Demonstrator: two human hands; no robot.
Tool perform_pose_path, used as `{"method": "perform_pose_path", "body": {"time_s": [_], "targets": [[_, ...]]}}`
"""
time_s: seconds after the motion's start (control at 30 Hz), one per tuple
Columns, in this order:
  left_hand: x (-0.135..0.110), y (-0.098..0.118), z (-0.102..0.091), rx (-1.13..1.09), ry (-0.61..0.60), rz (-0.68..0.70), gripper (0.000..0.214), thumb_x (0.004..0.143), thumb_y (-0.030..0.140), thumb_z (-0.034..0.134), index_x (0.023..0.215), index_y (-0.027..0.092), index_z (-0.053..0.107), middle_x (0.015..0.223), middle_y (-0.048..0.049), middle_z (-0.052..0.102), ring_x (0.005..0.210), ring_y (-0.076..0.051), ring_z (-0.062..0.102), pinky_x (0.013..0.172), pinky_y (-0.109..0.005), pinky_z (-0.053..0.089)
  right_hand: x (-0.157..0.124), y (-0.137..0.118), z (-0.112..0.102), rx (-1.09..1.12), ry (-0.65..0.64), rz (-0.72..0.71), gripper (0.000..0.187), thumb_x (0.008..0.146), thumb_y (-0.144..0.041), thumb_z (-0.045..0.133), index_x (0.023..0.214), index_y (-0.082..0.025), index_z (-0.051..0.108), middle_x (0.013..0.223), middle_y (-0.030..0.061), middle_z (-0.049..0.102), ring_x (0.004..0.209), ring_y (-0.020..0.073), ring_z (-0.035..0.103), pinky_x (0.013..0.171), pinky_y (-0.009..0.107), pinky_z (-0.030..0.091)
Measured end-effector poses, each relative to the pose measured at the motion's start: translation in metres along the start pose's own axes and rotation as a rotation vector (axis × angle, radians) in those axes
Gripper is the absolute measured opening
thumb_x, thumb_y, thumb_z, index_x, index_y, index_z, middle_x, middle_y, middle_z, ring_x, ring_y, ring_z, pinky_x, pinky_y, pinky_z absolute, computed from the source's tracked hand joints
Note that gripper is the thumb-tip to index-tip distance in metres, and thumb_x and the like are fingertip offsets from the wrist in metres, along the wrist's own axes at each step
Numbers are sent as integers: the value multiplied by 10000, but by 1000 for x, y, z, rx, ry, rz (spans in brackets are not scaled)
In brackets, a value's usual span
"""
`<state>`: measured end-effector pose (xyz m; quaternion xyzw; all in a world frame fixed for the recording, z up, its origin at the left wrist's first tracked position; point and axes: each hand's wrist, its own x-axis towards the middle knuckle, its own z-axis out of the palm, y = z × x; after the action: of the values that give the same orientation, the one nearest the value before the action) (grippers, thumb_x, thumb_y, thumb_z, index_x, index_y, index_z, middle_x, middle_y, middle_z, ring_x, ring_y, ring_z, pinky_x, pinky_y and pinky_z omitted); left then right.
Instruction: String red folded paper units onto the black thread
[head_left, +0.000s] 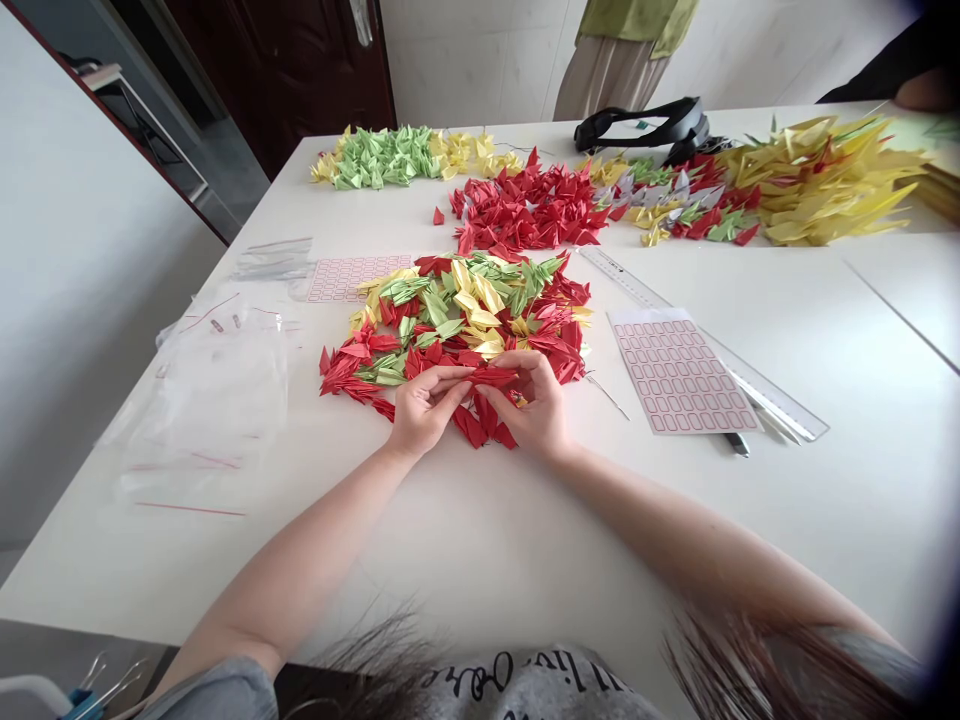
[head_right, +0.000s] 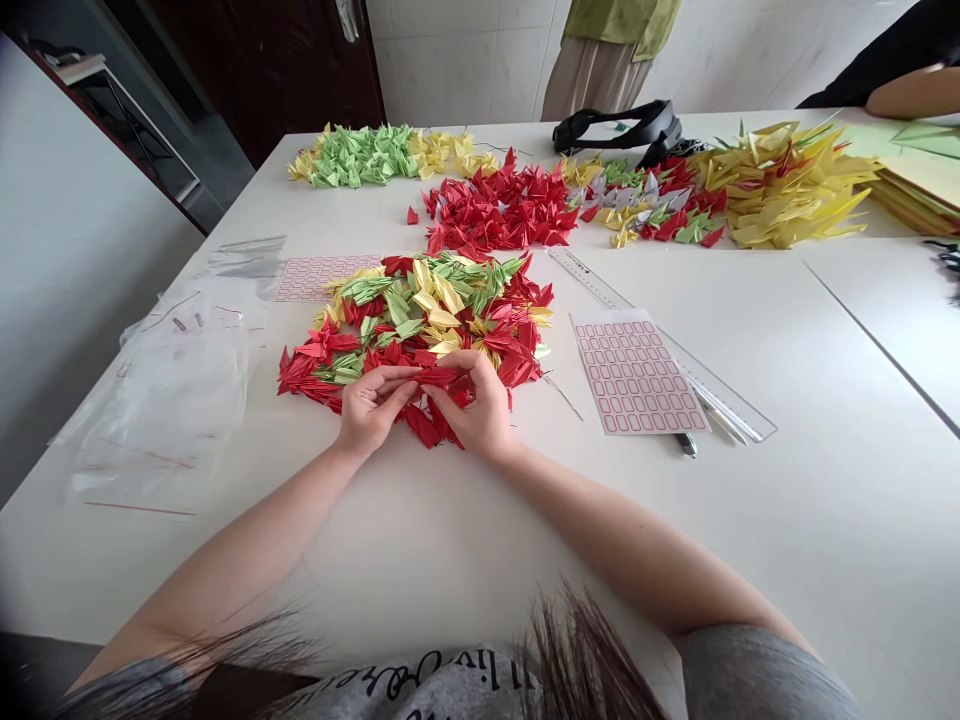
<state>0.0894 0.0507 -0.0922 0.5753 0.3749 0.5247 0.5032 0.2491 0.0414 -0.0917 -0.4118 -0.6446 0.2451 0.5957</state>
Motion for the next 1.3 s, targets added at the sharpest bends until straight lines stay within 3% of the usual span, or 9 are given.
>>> {"method": "perform_pose_path", "body": {"time_s": [0.17, 0.3, 0.37, 0.47, 0.57, 0.97, 1.03, 1.13, 1.3], "targets": [[2, 3, -1, 20, 60, 70, 259, 765, 290, 772, 975, 157, 699, 914, -80, 751, 854, -201, 725, 734, -276, 592, 3, 0, -2, -58, 9, -141, 246, 810, -167, 708, 983, -232, 544, 1058, 76, 563, 1011, 193, 586, 718, 304, 554], [2, 9, -4, 87, 27, 159, 195, 818, 267, 723, 982, 169, 681, 948, -78, 719, 878, -179, 696, 699, -240, 564, 2, -2, -4, -48, -143, -125, 445, 793, -153, 715, 1174, -244, 505, 1196, 98, 601, 1031, 205, 607, 792, 339, 539], [2, 10, -6, 70, 2, 158, 198, 846, 282, 692, 1012, 178, 661, 972, -82, 696, 877, -175, 679, 662, -232, 549, 2, -5, -4, -46, -210, -90, 490, 821, -137, 663, 1257, -247, 469, 1116, 78, 645, 982, 198, 625, 802, 347, 531], [3, 7, -9, 33, 25, 149, 195, 856, 297, 684, 1011, 192, 631, 926, -65, 662, 833, -158, 653, 646, -230, 526, 2, -8, -7, -82, -220, -57, 333, 872, -152, 586, 1184, -239, 507, 909, 39, 654, 889, 196, 623, 806, 370, 514], [5, 3, -10, 45, 57, 158, 163, 858, 295, 682, 973, 195, 624, 892, -51, 649, 820, -147, 636, 702, -244, 521, 2, -10, -10, -114, -182, -43, 172, 911, -178, 526, 1076, -223, 528, 887, 52, 618, 848, 195, 598, 791, 379, 503], [4, 1, -5, 92, 137, 140, 201, 840, 371, 699, 928, 199, 642, 899, -56, 655, 798, -154, 649, 671, -253, 551, -4, -10, -5, 23, -48, -186, 126, 947, -157, 473, 1045, -236, 477, 923, 57, 568, 855, 176, 588, 762, 355, 517], [4, 5, -5, 25, 69, 83, 294, 816, 394, 725, 1034, 211, 651, 951, -65, 677, 808, -163, 663, 661, -259, 559, -3, -10, -5, -1, -54, -196, 114, 948, -157, 457, 1035, -230, 467, 908, 58, 570, 842, 176, 592, 749, 356, 519], [3, 11, -5, -87, -128, 1, 403, 802, 401, 742, 1153, 224, 649, 951, -72, 718, 795, -171, 684, 662, -268, 562, -2, -9, -5, -40, -60, -201, 118, 938, -143, 454, 1024, -224, 464, 906, 61, 578, 842, 174, 597, 743, 352, 522], [3, 14, -2, -159, -288, -61, 396, 738, 346, 806, 1089, 211, 683, 948, -80, 730, 768, -163, 678, 657, -262, 552, 0, -7, -5, -122, 4, -159, 114, 927, -145, 475, 1012, -222, 485, 904, 51, 592, 819, 166, 601, 717, 328, 521]]}}
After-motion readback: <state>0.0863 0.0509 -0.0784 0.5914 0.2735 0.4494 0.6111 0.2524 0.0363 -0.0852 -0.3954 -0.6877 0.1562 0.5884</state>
